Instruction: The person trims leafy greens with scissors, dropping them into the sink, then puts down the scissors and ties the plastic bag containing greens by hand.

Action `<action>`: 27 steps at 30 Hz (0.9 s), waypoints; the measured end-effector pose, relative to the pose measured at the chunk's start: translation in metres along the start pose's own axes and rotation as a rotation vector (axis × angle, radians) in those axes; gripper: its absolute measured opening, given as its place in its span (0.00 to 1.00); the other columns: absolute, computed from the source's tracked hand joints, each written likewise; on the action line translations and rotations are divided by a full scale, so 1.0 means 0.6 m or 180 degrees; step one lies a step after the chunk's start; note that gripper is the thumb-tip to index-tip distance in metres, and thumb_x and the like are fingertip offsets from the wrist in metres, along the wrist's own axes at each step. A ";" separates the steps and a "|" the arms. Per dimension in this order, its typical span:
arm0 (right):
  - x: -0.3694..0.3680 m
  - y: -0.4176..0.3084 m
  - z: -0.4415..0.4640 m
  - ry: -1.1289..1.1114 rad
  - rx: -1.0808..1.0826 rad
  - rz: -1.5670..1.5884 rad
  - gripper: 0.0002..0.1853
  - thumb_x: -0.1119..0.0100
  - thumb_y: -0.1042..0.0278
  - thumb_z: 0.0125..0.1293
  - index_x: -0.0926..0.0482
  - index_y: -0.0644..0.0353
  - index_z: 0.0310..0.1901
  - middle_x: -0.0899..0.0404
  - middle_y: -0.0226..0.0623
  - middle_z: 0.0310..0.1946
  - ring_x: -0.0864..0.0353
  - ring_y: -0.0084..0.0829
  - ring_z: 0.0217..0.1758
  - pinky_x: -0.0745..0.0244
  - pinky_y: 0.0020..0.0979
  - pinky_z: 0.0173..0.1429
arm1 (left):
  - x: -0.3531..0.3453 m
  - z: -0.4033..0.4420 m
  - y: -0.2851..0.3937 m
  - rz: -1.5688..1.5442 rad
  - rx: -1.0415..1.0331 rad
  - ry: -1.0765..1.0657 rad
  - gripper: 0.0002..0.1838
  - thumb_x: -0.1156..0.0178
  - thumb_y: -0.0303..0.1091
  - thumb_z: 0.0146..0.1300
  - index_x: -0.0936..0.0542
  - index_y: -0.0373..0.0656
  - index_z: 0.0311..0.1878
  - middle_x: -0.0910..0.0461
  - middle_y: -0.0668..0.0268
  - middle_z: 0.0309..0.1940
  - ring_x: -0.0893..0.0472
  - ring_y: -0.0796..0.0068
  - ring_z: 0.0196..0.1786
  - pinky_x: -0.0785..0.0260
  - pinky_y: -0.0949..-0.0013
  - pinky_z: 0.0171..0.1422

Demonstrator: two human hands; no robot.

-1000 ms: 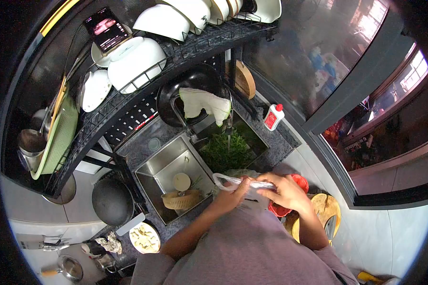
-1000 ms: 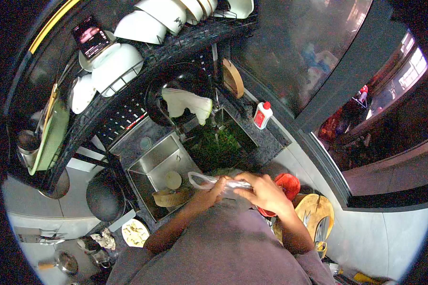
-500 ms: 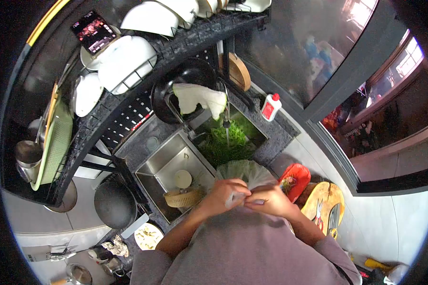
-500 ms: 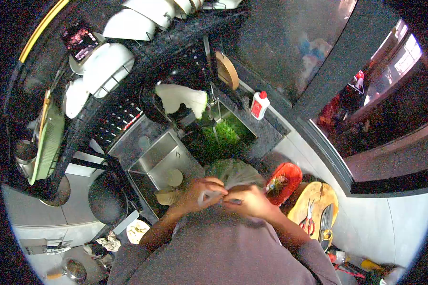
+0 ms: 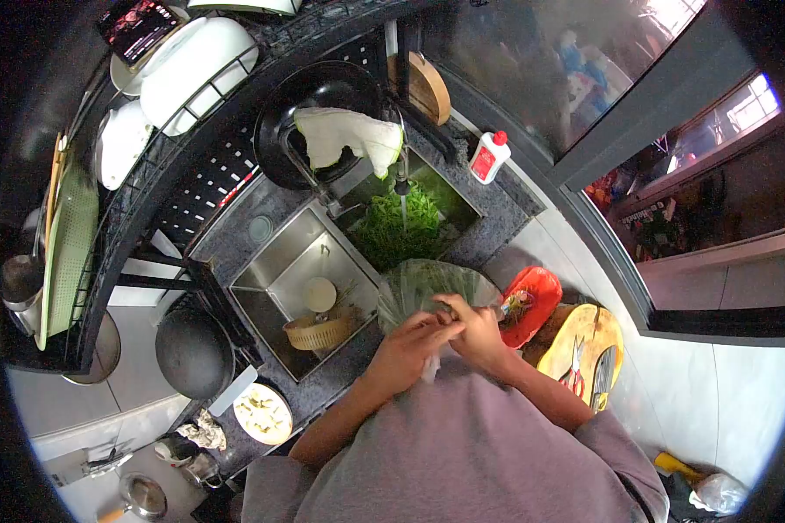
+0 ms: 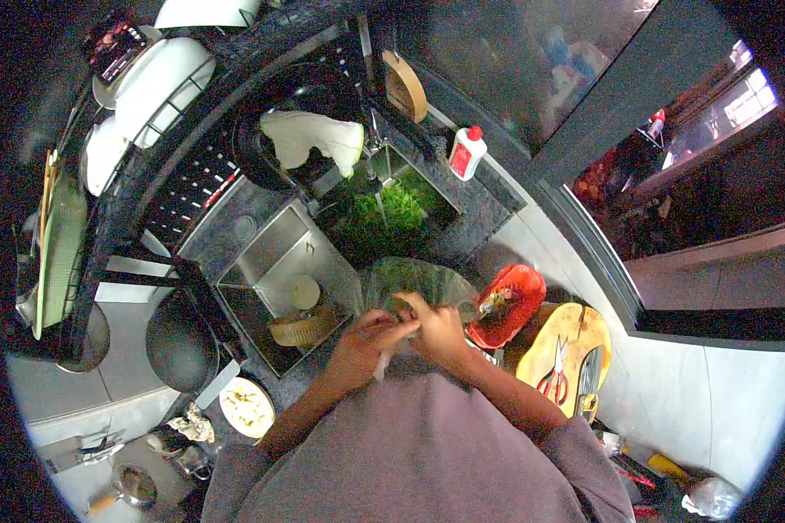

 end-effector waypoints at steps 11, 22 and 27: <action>0.017 -0.033 -0.001 -0.0972 -0.0314 0.2461 0.39 0.46 0.80 0.57 0.48 0.56 0.71 0.25 0.26 0.31 0.29 0.18 0.32 0.32 0.21 0.39 | 0.004 -0.002 0.002 0.0165 -0.0878 0.1477 0.22 0.38 0.27 0.44 0.21 0.42 0.48 0.22 0.62 0.43 0.23 0.60 0.46 0.27 0.64 0.48; 0.078 -0.065 -0.011 0.0913 0.0466 0.0666 0.17 0.32 0.77 0.51 0.19 0.60 0.46 0.17 0.36 0.36 0.18 0.22 0.34 0.25 0.23 0.38 | 0.002 -0.008 -0.024 -0.0380 -0.0074 0.1528 0.15 0.33 0.24 0.50 0.20 0.40 0.43 0.20 0.59 0.40 0.20 0.59 0.44 0.26 0.64 0.47; 0.044 -0.012 -0.005 0.0818 0.0137 0.2477 0.10 0.33 0.77 0.56 0.26 0.60 0.37 0.21 0.29 0.35 0.23 0.19 0.40 0.28 0.23 0.45 | -0.030 -0.016 -0.065 -0.1104 0.0552 0.1177 0.18 0.32 0.25 0.51 0.21 0.43 0.48 0.21 0.61 0.44 0.20 0.64 0.43 0.27 0.66 0.45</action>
Point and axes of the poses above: each hand's wrist, its own z-axis towards the middle knuckle, its own x-axis out of the back of the hand, y = z × x, the point moved 7 cm from there along z, towards the middle knuckle
